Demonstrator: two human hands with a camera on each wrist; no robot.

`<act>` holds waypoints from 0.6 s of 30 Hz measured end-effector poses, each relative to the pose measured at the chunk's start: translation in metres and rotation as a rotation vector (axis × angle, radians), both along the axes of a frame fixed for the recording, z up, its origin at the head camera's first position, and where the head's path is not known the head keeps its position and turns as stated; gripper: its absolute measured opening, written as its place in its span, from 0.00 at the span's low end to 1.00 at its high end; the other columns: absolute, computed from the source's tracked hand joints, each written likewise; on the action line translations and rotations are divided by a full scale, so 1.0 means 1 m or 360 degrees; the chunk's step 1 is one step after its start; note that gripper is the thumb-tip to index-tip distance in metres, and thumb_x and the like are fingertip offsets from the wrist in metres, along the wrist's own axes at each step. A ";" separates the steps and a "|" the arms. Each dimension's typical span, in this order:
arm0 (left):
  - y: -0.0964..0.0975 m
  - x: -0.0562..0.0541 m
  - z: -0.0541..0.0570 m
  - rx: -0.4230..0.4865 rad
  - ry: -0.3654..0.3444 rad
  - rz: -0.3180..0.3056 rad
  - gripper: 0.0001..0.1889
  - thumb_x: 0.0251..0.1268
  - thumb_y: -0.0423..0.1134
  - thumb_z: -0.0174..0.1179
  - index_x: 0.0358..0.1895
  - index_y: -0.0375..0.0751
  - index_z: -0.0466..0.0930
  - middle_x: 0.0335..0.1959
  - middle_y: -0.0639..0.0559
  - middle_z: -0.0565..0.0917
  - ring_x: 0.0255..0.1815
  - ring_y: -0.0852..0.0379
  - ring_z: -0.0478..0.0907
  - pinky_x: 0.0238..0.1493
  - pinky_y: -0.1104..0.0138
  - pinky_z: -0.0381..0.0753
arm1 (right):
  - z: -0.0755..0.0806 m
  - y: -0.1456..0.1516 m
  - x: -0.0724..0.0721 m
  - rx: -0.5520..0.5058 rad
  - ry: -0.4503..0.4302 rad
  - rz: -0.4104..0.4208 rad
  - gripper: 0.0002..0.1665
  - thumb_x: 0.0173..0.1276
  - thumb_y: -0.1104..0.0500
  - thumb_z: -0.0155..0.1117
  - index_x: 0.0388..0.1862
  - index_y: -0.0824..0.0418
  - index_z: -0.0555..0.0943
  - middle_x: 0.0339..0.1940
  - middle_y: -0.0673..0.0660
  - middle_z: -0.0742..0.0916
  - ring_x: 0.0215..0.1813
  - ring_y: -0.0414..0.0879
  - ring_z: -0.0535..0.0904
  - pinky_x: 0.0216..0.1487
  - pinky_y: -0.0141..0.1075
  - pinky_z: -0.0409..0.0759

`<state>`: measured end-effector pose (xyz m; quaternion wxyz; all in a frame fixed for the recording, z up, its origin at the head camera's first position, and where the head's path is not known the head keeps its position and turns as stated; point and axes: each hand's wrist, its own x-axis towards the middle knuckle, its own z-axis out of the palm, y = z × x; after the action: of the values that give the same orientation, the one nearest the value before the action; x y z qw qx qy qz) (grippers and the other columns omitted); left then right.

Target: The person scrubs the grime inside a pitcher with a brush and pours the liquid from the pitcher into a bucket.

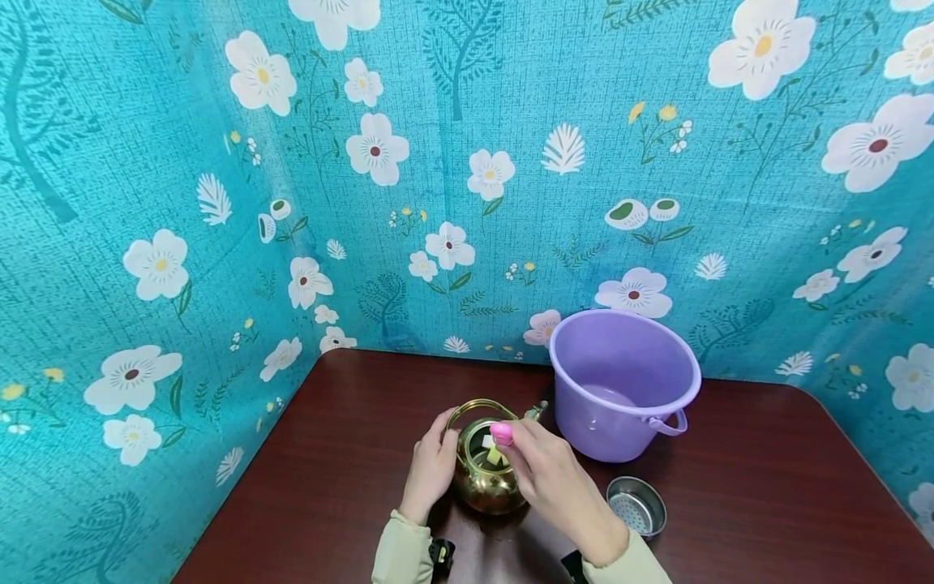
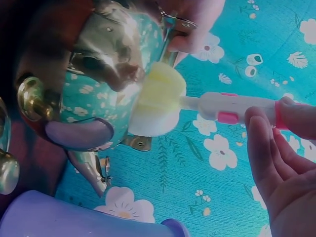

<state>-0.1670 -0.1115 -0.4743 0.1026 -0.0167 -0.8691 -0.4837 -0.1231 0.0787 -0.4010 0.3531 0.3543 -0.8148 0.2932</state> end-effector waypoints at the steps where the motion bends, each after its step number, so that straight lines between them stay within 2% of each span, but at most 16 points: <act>1: 0.000 0.000 0.000 0.0002 -0.0003 -0.0002 0.20 0.72 0.41 0.45 0.63 0.54 0.75 0.54 0.48 0.84 0.54 0.47 0.81 0.53 0.49 0.78 | 0.000 0.000 0.000 0.0004 -0.0015 -0.0005 0.11 0.64 0.65 0.64 0.45 0.56 0.79 0.30 0.46 0.78 0.29 0.37 0.74 0.32 0.27 0.73; 7: 0.000 0.001 0.001 -0.0002 -0.0003 0.0001 0.20 0.72 0.40 0.45 0.63 0.54 0.75 0.55 0.48 0.84 0.54 0.47 0.81 0.53 0.49 0.78 | 0.003 0.001 0.001 -0.0012 -0.0067 -0.0013 0.09 0.62 0.66 0.64 0.41 0.56 0.77 0.29 0.47 0.77 0.29 0.37 0.74 0.31 0.27 0.72; 11: 0.001 0.001 0.001 -0.0011 0.0000 0.0012 0.20 0.71 0.39 0.45 0.63 0.54 0.75 0.55 0.48 0.84 0.54 0.47 0.81 0.52 0.49 0.78 | 0.005 0.001 0.002 -0.0060 -0.0128 -0.0020 0.07 0.63 0.65 0.64 0.37 0.56 0.77 0.28 0.45 0.77 0.29 0.34 0.71 0.32 0.24 0.70; 14: 0.001 0.002 0.002 -0.0010 -0.0004 0.0017 0.20 0.71 0.40 0.45 0.62 0.53 0.75 0.55 0.47 0.84 0.54 0.46 0.81 0.52 0.49 0.78 | 0.005 0.000 0.002 -0.0103 -0.0148 -0.0009 0.10 0.61 0.66 0.67 0.36 0.55 0.76 0.29 0.43 0.77 0.30 0.32 0.70 0.32 0.21 0.68; 18: 0.002 0.002 0.003 -0.0015 -0.0010 0.0025 0.19 0.72 0.40 0.45 0.62 0.54 0.76 0.54 0.47 0.84 0.54 0.46 0.81 0.52 0.48 0.78 | 0.006 0.000 0.002 -0.0158 -0.0189 0.0032 0.14 0.57 0.70 0.69 0.36 0.56 0.76 0.30 0.44 0.80 0.31 0.31 0.73 0.33 0.19 0.70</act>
<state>-0.1649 -0.1099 -0.4716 0.1036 -0.0090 -0.8718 -0.4787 -0.1215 0.0783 -0.3952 0.3184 0.3264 -0.8151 0.3573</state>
